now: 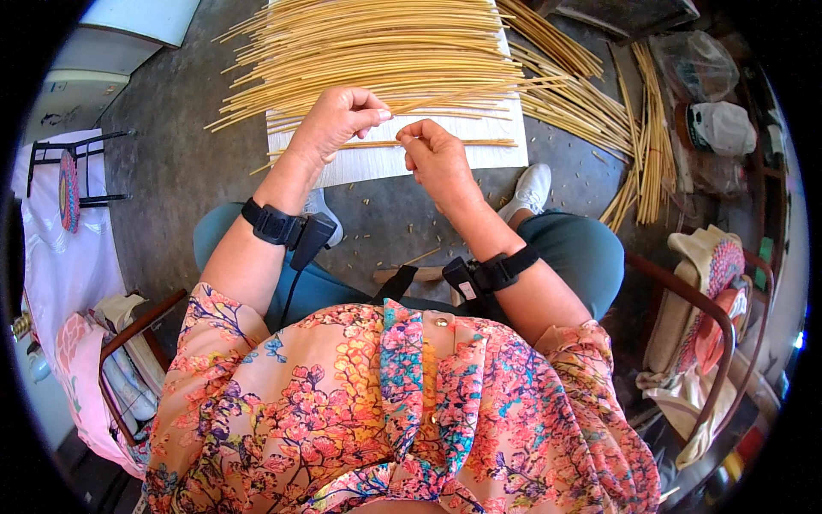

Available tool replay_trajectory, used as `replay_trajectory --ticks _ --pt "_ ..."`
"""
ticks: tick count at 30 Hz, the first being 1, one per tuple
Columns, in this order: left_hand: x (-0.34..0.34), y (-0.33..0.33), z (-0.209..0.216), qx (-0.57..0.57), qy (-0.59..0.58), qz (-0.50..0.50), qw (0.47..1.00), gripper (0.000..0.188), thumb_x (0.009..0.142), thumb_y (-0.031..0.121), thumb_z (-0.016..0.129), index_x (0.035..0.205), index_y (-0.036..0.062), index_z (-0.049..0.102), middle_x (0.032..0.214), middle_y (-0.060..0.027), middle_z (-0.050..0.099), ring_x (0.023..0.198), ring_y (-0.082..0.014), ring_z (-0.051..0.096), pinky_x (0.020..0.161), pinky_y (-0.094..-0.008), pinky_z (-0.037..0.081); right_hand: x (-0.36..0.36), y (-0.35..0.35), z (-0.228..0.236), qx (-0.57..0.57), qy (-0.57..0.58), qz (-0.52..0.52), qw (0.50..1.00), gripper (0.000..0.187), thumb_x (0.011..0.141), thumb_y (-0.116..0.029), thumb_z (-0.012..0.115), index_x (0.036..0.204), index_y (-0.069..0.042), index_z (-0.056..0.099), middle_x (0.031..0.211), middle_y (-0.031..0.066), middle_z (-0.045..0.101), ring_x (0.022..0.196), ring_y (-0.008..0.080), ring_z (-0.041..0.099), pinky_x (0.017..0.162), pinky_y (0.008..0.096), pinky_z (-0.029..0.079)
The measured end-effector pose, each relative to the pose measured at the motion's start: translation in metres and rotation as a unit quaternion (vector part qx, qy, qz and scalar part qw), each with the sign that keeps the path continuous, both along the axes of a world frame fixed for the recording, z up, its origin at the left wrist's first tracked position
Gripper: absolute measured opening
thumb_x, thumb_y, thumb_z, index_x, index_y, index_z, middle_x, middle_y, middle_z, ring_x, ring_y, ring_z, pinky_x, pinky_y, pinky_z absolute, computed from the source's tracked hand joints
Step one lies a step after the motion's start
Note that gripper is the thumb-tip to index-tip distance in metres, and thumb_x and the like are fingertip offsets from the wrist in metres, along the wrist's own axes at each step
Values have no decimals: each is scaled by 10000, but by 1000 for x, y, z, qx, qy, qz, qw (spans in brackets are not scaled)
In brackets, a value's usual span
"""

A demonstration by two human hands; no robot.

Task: The person weaves together thin strips of bamboo or wood, securing them with white string to form a base structure.

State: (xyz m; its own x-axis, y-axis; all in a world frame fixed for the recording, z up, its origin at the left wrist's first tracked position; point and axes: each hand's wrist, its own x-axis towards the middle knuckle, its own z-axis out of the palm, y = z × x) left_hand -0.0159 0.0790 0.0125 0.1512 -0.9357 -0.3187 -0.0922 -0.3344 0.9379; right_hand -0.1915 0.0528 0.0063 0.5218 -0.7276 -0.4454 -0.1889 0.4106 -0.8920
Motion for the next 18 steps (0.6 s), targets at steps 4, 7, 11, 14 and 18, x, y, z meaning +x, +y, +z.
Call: replay_trajectory --ticks 4,7,11,14,18 --pt "0 1 -2 -16 5 0 1000 91 763 103 684 786 16 670 606 17 538 546 -55 442 504 -193 360 0 1 -1 9 -18 -14 1000 103 897 -117 548 914 -31 603 603 -27 478 521 40 389 445 190 302" --pt "-1 1 -2 -24 -6 -2 1000 89 762 105 685 784 19 671 611 17 542 550 -56 443 509 -194 363 0 1 0 7 -24 -19 1000 100 896 -108 543 911 -31 606 603 -30 477 520 38 386 445 188 299" --pt "-1 1 -3 -34 -12 -7 999 95 764 108 684 790 17 673 622 14 551 557 -60 446 516 -194 367 0 1 2 4 -27 -21 999 101 895 -99 536 916 -31 608 597 -31 474 512 35 380 441 186 293" --pt "-1 2 -4 -43 -18 -9 999 98 765 108 682 797 16 675 634 11 561 566 -60 449 520 -197 371 -1 0 5 8 -18 -21 1000 103 893 -97 535 917 -29 609 593 -30 470 502 35 372 434 186 289" --pt "-3 2 -2 -55 -37 -8 998 97 770 113 676 799 21 675 646 13 569 576 -60 453 525 -206 376 -1 -1 3 -3 -27 -23 999 104 892 -100 538 911 -25 609 590 -29 467 495 37 366 427 189 284"
